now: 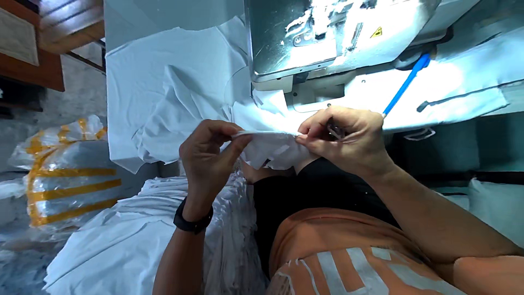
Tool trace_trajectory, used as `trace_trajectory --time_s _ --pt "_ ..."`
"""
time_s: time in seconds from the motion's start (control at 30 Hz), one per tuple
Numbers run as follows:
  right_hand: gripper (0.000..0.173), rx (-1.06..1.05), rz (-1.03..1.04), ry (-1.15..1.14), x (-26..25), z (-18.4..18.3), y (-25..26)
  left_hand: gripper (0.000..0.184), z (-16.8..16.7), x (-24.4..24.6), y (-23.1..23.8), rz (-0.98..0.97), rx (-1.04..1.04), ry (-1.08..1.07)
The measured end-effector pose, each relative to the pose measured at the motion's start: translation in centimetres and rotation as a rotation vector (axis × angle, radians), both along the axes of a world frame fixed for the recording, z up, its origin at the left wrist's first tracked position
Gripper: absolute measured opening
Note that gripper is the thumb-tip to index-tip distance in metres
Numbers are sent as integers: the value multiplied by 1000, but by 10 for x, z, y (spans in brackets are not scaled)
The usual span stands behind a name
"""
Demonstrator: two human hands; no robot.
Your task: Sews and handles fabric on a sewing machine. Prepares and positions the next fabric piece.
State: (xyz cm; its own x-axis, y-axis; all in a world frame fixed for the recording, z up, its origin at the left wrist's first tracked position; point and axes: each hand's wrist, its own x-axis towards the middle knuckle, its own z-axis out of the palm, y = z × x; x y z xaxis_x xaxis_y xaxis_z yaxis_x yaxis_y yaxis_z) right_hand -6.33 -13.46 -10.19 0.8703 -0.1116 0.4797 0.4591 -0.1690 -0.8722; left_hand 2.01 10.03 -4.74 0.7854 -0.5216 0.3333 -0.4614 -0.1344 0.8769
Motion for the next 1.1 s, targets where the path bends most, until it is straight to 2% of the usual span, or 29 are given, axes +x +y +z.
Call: trace_trajectory --time_s 0.1,0.17,0.23,0.3,0.33,0.4,0.47,0.53,0.67,0.7,0.77,0.83,0.9,1.0,1.1 --pt "7 11 8 -12 -2 -3 10 23 -7 -1 -6 58 -185 305" --pt "9 -51 3 8 -4 -4 10 24 -14 2 -15 54 -246 402" --pt "15 -241 -105 113 -9 -2 -4 27 -18 6 -26 19 -220 331" --pt "15 -478 -348 331 -16 2 -29 33 -22 9 -39 -48 -147 180" --pt "17 -604 -460 499 -19 3 -43 35 -26 9 -48 -83 -106 117" --pt "32 -771 -586 878 -20 9 -68 34 -38 6 -66 -131 -11 30" --pt "49 -810 -632 1114 -15 9 -84 27 -56 2 -84 -157 87 -55" --pt "48 -688 -607 1210 -11 6 -95 23 -80 3 -96 -175 155 -94" --pt "28 -321 -534 1176 -17 -8 -114 25 -112 4 -95 -140 181 -65" --pt "24 -180 -508 1160 -21 -8 -115 25 -114 4 -94 -134 169 -70" --pt "22 236 -407 1094 -32 -5 -104 23 -114 1 -95 -127 146 -90" --pt "21 509 -338 920 -36 -9 -82 21 -112 0 -95 -123 138 -96" --pt "16 563 -322 668 -30 -20 -52 20 -112 -2 -96 -119 143 -100" --pt "8 348 -405 255 -13 -45 -15 17 -112 -3 -96 -119 169 -132" --pt "7 279 -538 73 9 -61 1 16 -114 -4 -97 -94 172 -157"
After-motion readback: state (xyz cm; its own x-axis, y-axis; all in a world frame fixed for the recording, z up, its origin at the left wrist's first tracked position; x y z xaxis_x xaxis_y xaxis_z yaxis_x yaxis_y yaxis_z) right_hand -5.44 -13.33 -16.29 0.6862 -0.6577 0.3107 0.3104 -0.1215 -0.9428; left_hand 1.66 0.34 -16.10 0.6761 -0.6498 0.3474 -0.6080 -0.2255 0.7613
